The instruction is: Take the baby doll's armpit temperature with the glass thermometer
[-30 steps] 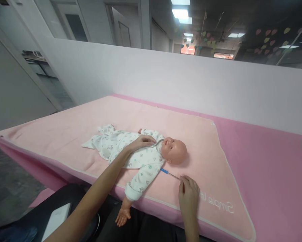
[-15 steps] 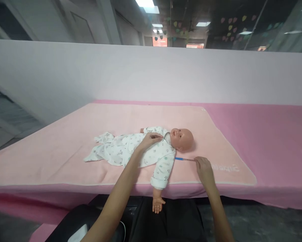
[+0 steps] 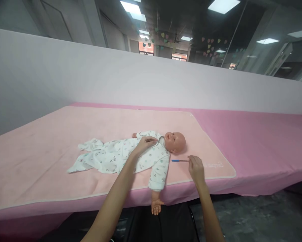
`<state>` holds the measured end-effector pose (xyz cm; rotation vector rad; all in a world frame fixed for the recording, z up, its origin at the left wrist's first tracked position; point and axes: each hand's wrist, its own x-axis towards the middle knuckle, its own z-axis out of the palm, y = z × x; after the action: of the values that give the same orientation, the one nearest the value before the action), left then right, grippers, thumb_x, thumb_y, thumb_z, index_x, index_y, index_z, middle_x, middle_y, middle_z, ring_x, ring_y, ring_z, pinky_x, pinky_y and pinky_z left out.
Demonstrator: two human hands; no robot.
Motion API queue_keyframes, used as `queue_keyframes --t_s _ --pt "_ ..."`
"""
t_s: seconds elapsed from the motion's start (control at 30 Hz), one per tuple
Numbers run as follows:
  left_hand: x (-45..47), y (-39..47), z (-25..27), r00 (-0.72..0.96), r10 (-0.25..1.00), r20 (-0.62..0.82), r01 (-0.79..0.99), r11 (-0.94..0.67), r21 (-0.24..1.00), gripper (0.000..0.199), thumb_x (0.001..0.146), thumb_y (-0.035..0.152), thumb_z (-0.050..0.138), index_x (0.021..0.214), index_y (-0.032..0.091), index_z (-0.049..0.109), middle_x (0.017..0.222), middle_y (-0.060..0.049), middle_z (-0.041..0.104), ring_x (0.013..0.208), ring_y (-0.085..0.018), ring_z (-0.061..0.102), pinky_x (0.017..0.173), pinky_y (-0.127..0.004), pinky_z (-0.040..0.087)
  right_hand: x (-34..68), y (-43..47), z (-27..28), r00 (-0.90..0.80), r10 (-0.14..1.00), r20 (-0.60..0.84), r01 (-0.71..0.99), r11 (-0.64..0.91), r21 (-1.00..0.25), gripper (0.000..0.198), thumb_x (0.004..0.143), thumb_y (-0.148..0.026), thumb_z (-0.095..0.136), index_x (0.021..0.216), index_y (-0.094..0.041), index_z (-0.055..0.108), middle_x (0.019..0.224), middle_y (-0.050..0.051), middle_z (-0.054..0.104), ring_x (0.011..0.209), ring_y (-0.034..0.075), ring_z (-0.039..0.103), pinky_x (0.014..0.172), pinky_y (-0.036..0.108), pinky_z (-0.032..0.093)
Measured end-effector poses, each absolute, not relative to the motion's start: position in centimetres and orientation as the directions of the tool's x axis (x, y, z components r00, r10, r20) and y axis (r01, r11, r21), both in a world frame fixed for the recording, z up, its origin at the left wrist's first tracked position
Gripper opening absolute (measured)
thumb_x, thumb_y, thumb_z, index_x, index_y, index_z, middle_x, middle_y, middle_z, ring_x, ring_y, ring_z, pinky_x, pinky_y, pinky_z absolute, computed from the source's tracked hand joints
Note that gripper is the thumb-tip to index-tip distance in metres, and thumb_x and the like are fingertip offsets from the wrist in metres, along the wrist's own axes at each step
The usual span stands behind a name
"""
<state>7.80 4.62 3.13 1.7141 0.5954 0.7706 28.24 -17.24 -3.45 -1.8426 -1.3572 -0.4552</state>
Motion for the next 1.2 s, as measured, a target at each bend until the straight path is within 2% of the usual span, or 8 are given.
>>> queue_keyframes --t_s 0.07,0.23,0.43,0.6,0.77,0.9,1.07,1.2 --pt "7.8 4.7 3.0 0.659 0.727 0.195 -0.004 -0.256 0.967 0.024 0.066 0.031 0.064 0.082 0.014 0.069 0.078 -0.005 0.067 0.074 -0.016 0.058 0.065 -0.024 0.043 26.1 -16.4 -2.7 0.337 0.623 0.705 0.926 -0.083 -0.369 0.029 0.085 -0.021 0.034 0.09 -0.019 0.062 0.087 0.01 0.065 0.084 0.019 0.061 0.08 0.033 0.047" --pt "7.7 4.5 3.2 0.654 0.733 0.186 -0.025 -0.225 0.974 0.025 0.066 0.03 0.064 0.083 0.013 0.069 0.077 -0.006 0.067 0.071 -0.015 0.057 0.063 -0.024 0.043 20.3 -10.5 0.0 0.142 0.712 0.688 0.916 0.168 -0.363 0.032 0.086 -0.016 0.03 0.096 -0.018 0.061 0.092 0.006 0.066 0.088 0.016 0.062 0.076 0.027 0.049" --pt "7.6 4.4 3.6 0.653 0.728 0.208 -0.069 -0.215 0.974 0.026 0.069 0.031 0.063 0.086 0.012 0.067 0.077 -0.005 0.065 0.069 -0.013 0.055 0.063 -0.023 0.042 17.5 -4.5 1.9 0.314 0.716 0.623 0.876 0.035 -0.482 0.029 0.082 -0.017 0.037 0.102 -0.014 0.057 0.091 0.009 0.065 0.084 0.019 0.061 0.072 0.029 0.049" --pt "7.5 4.6 3.7 0.641 0.744 0.187 -0.063 -0.192 0.979 0.028 0.07 0.032 0.062 0.086 0.01 0.066 0.071 -0.005 0.062 0.061 -0.011 0.051 0.053 -0.021 0.037 17.4 -4.1 1.8 0.329 0.702 0.632 0.813 0.129 -0.567 0.034 0.076 -0.013 0.038 0.105 -0.016 0.054 0.092 0.007 0.064 0.084 0.018 0.06 0.073 0.029 0.049" --pt "7.6 4.4 3.8 0.542 0.813 0.213 0.009 -0.259 0.966 0.027 0.068 0.034 0.063 0.083 0.011 0.067 0.061 -0.001 0.056 0.054 -0.008 0.044 0.049 -0.02 0.032 18.6 -4.2 0.4 0.187 0.637 0.748 0.827 0.309 -0.47 0.027 0.084 -0.018 0.036 0.1 -0.018 0.058 0.089 0.007 0.066 0.082 0.016 0.062 0.073 0.028 0.052" --pt "7.7 4.0 3.9 0.425 0.875 0.231 0.059 -0.282 0.958 0.026 0.068 0.035 0.064 0.08 0.012 0.066 0.051 0.003 0.047 0.048 -0.006 0.034 0.046 -0.02 0.026 19.1 -4.0 -0.7 0.157 0.588 0.793 0.864 0.308 -0.399 0.025 0.088 -0.021 0.036 0.091 -0.019 0.061 0.085 0.007 0.068 0.08 0.015 0.065 0.071 0.027 0.053" --pt "7.6 3.7 4.0 0.498 0.85 0.171 0.077 -0.24 0.968 0.028 0.065 0.035 0.066 0.083 0.012 0.066 0.064 -0.001 0.061 0.047 -0.005 0.036 0.044 -0.019 0.028 18.8 -3.9 -1.1 0.196 0.583 0.789 0.86 0.284 -0.423 0.026 0.089 -0.023 0.037 0.094 -0.019 0.062 0.089 0.008 0.068 0.084 0.016 0.065 0.074 0.028 0.053" --pt "7.7 3.6 3.9 0.556 0.823 0.112 0.045 -0.164 0.985 0.031 0.064 0.036 0.068 0.082 0.011 0.064 0.071 -0.005 0.066 0.055 -0.009 0.051 0.052 -0.02 0.039 18.7 -3.9 -1.1 0.216 0.63 0.746 0.838 0.273 -0.472 0.027 0.09 -0.024 0.036 0.101 -0.018 0.06 0.096 0.008 0.066 0.092 0.017 0.062 0.082 0.031 0.051"
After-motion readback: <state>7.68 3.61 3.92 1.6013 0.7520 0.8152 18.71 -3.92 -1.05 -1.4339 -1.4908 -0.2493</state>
